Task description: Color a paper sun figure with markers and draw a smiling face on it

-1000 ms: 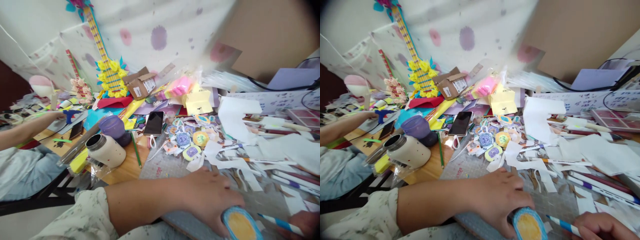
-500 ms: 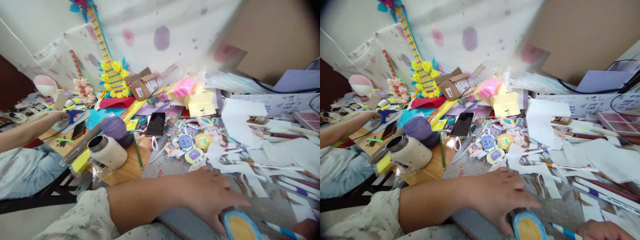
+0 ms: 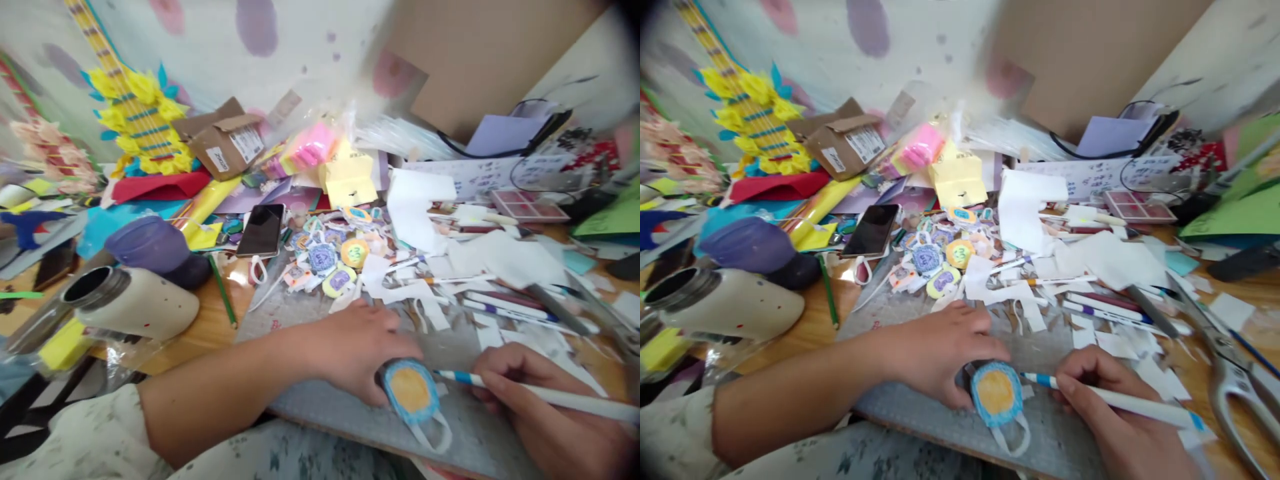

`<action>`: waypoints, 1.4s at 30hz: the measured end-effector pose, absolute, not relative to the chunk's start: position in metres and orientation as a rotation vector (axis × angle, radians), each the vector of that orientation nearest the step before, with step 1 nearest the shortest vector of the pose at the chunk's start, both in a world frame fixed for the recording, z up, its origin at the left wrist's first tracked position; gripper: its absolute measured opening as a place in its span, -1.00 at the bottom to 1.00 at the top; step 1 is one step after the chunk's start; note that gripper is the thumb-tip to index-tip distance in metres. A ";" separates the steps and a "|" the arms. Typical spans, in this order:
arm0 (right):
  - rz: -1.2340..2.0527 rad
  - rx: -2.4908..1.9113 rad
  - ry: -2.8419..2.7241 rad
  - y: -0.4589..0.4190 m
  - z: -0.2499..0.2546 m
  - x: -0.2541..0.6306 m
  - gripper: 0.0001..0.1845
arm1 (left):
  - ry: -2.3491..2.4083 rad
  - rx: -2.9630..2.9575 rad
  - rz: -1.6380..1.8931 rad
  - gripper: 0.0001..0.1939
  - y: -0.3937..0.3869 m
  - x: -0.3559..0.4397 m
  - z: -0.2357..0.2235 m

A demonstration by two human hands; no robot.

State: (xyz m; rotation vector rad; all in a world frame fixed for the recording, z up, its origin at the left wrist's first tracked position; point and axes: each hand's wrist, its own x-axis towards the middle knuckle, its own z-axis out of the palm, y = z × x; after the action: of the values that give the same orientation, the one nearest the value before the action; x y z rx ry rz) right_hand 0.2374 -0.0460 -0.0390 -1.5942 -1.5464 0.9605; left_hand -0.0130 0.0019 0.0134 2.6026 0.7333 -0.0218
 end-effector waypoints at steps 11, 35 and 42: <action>1.030 -1.595 -1.773 -0.049 -0.021 0.231 -0.75 | 0.761 2.547 -0.015 -0.46 0.002 -0.010 0.011; 1.157 -1.581 -1.598 -0.048 -0.017 0.225 -0.78 | 0.767 2.531 0.015 -0.49 0.002 -0.008 0.009; 1.173 -1.570 -1.548 -0.046 -0.018 0.222 -0.77 | 0.803 2.533 -0.013 -0.48 0.001 -0.008 0.010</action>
State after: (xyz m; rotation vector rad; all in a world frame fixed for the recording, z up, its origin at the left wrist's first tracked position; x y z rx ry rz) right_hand 0.2223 -0.0461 -0.0177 -1.5699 -1.5480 1.1727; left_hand -0.0075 0.0013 0.0099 2.5325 0.8026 -0.0130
